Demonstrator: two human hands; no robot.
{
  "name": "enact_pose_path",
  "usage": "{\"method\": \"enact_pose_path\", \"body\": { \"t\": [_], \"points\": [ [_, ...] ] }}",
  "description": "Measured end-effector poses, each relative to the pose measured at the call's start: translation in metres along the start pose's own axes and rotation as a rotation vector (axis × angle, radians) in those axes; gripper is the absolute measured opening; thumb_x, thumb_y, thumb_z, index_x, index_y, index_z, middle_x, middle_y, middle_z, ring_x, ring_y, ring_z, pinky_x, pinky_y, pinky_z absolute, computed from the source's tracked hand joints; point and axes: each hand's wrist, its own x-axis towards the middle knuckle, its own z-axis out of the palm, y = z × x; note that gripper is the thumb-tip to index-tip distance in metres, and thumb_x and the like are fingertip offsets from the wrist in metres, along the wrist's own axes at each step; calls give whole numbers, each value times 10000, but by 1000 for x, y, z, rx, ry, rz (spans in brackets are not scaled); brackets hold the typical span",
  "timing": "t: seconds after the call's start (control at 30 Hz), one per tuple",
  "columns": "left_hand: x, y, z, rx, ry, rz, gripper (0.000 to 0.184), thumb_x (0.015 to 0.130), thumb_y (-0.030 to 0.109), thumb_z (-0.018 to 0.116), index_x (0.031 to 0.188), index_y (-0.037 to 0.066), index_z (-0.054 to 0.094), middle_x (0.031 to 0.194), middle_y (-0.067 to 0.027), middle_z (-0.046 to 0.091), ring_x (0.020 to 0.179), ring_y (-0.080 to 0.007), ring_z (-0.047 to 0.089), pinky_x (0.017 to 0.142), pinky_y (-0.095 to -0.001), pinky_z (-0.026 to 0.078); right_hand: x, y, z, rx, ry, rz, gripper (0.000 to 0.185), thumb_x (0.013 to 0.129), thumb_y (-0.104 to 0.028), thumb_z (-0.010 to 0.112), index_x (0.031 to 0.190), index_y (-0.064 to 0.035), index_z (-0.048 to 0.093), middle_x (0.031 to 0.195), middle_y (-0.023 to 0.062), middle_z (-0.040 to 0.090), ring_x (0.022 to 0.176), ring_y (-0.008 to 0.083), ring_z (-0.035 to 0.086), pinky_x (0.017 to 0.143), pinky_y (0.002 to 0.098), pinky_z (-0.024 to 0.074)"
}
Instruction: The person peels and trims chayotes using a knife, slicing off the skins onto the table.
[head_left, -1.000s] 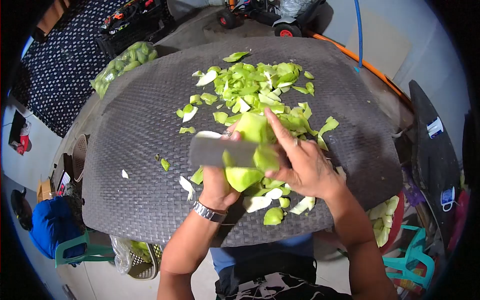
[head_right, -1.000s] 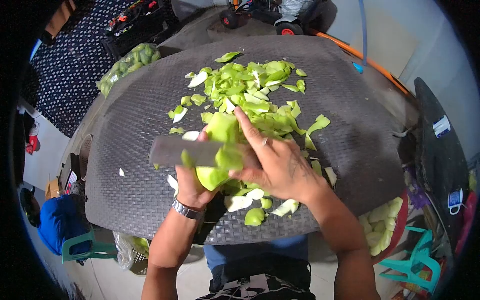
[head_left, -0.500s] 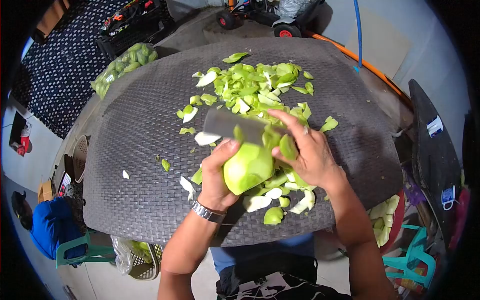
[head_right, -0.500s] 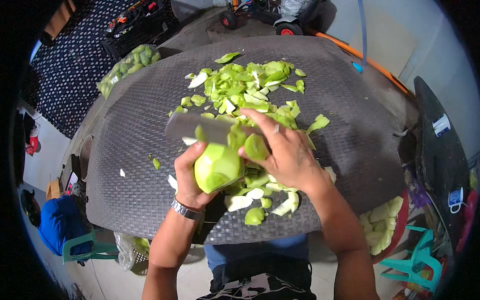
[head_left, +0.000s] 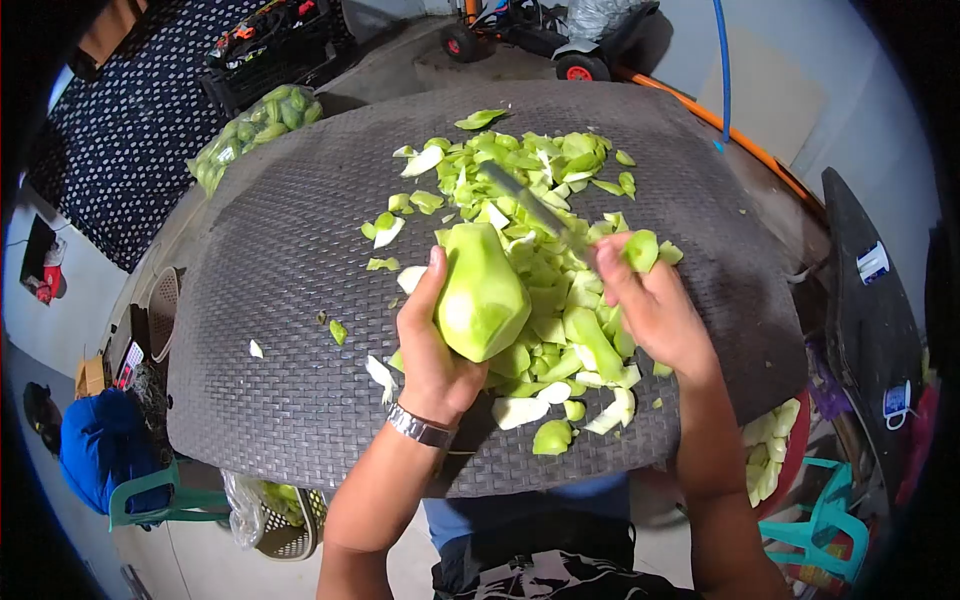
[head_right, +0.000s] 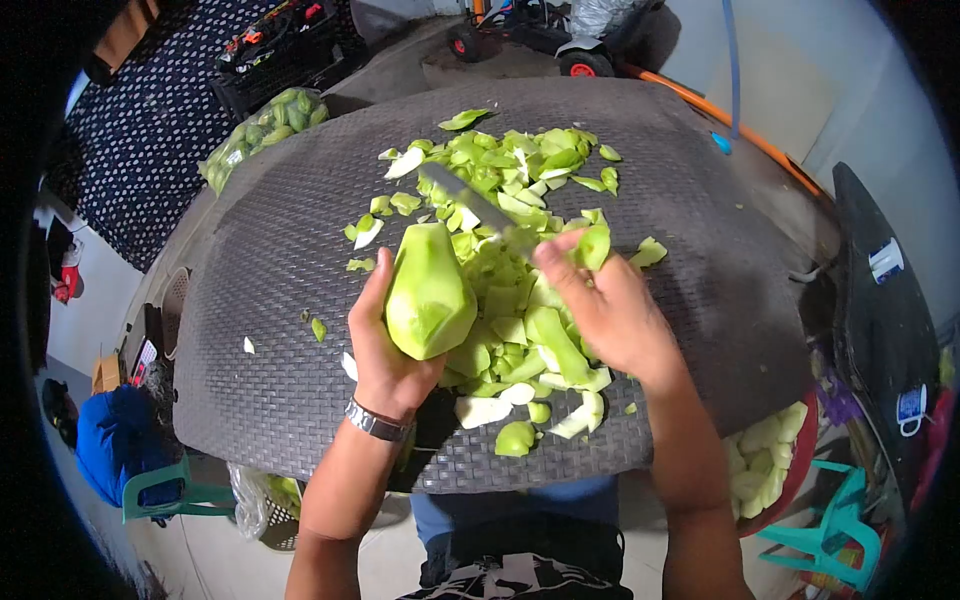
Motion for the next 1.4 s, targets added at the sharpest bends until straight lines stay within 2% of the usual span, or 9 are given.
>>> {"method": "enact_pose_path", "body": {
  "t": [0.23,0.33,0.47,0.73,0.87,0.97,1.17,1.27,1.4],
  "points": [
    [-1,-7,5,158,-42,125,402,1066,335,609,1333,38,565,1213,-105,698,1093,-219,698,945,-382,574,-14,-13,51,181,77,-180,812,835,-525,851,1307,58,540,1129,264,714,1108,378,708,961,419,536],
    [-3,-11,7,188,-64,217,387,1057,284,629,1342,39,535,1208,-106,693,1066,-223,704,937,-382,579,-20,-29,47,-147,109,-197,837,830,-487,855,1358,50,490,1053,285,716,1035,420,722,928,438,549],
    [-6,4,6,110,-37,43,477,1059,482,567,1320,87,627,1167,-98,716,1069,-223,702,963,-412,568,-13,-16,31,-172,250,-135,643,903,-369,791,1331,-4,481,1028,256,710,930,393,723,813,470,542],
    [6,-6,-8,-38,12,64,473,1095,463,501,1347,77,604,1235,-86,710,1103,-226,699,980,-401,557,-23,-34,40,-181,27,-192,784,828,-534,859,1283,13,529,982,247,730,922,397,757,808,471,579],
    [5,-12,-10,133,27,161,533,1093,520,470,1383,88,587,1272,-91,696,1140,-242,688,1028,-430,546,-28,-30,51,-93,104,-199,570,879,-389,834,1191,-11,544,888,180,712,797,334,746,699,443,558],
    [-1,-2,6,145,56,114,517,1059,556,541,1298,110,649,1129,-71,735,978,-213,730,892,-394,599,-20,-27,39,-13,244,-161,332,942,-214,748,1119,-26,539,737,106,646,650,248,670,604,384,493],
    [1,5,-6,-19,-121,18,537,1032,566,586,1280,91,630,1145,-96,722,1001,-226,736,896,-401,621,-16,-25,27,-27,78,-148,600,918,-483,799,1199,-8,562,764,102,670,643,251,663,630,352,511],
    [4,-5,-16,-189,-113,-80,543,1024,569,591,1311,110,636,1172,-85,727,1049,-236,723,923,-414,610,-16,-11,39,-179,101,-494,873,797,-729,774,1219,11,581,897,187,722,751,358,752,680,423,595],
    [-3,-8,-4,-63,-82,-77,492,1025,501,608,1287,88,652,1162,-108,732,1020,-240,725,920,-410,596,-18,-10,39,-478,122,-665,815,779,-761,754,1054,-9,603,833,144,669,680,338,730,589,411,595]
  ]
}}
